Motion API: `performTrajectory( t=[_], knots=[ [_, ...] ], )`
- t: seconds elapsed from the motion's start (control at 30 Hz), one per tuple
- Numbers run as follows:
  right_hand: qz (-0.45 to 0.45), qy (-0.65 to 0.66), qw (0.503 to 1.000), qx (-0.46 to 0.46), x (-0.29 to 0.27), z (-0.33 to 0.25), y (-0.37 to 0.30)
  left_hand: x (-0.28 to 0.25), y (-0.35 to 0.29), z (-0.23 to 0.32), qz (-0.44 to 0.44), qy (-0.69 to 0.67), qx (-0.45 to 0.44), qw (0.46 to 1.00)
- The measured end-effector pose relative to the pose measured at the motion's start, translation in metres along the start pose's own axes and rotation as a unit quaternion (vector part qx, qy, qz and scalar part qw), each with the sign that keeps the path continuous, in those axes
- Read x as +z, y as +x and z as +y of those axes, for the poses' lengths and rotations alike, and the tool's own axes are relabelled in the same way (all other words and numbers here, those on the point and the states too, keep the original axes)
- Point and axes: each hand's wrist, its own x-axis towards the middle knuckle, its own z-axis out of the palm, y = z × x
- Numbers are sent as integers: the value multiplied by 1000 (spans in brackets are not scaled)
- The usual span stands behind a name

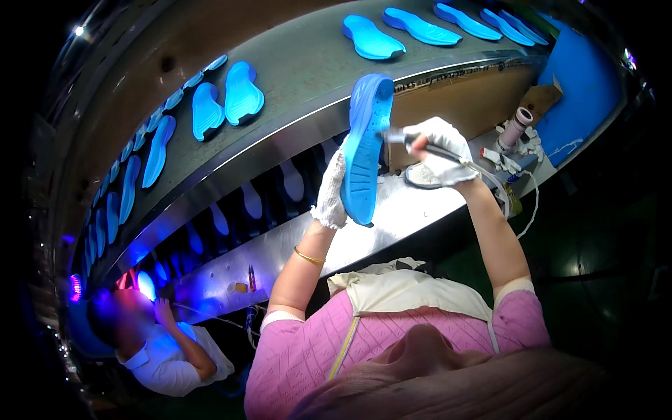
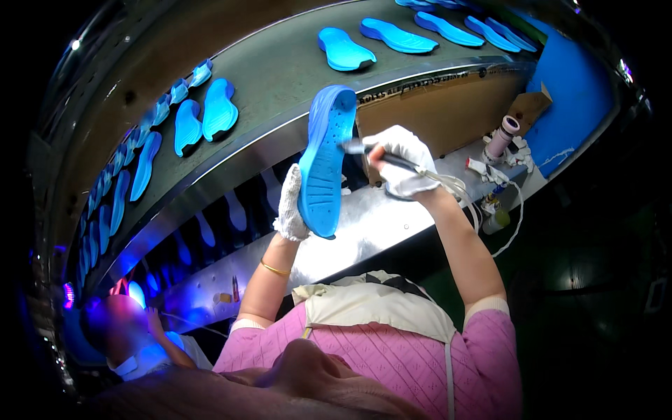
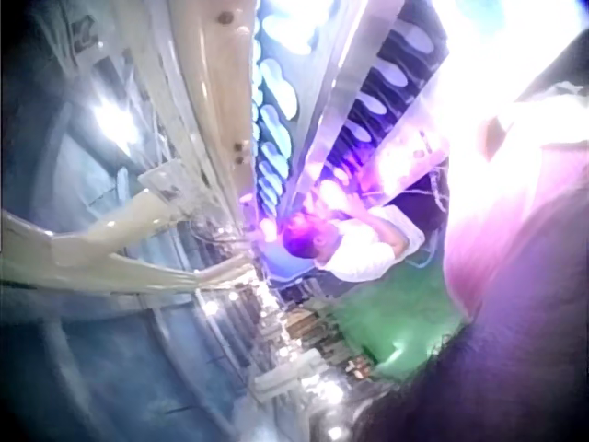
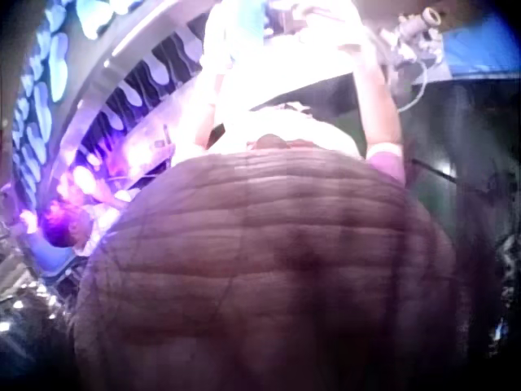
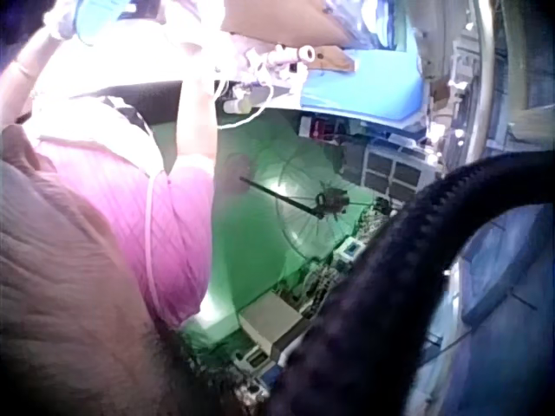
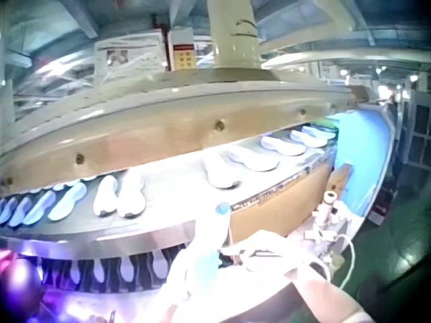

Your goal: The person picks up shoe soles one at a time from a conveyor belt and applies liquid to each sole using a handheld brush dispenser.

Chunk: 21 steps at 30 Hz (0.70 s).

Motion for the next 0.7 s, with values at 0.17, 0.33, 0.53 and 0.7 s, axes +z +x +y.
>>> performTrajectory(
  t=[0.17, 0.33, 0.53, 0.7],
  knots=[
    [92, 110, 990, 13, 1, -21, -6, -2, 68, 77, -100, -192, -33, 976],
    [73, 144, 986, 28, 26, -10, -15, -25, 113, 92, -12, -406, 12, 914],
    [99, 154, 975, 126, 20, -5, -40, -5, 48, 82, 24, 331, 148, 932],
    [110, 200, 963, 143, 29, 3, -38, -81, 43, 182, 154, 798, 408, 416]
  ],
)
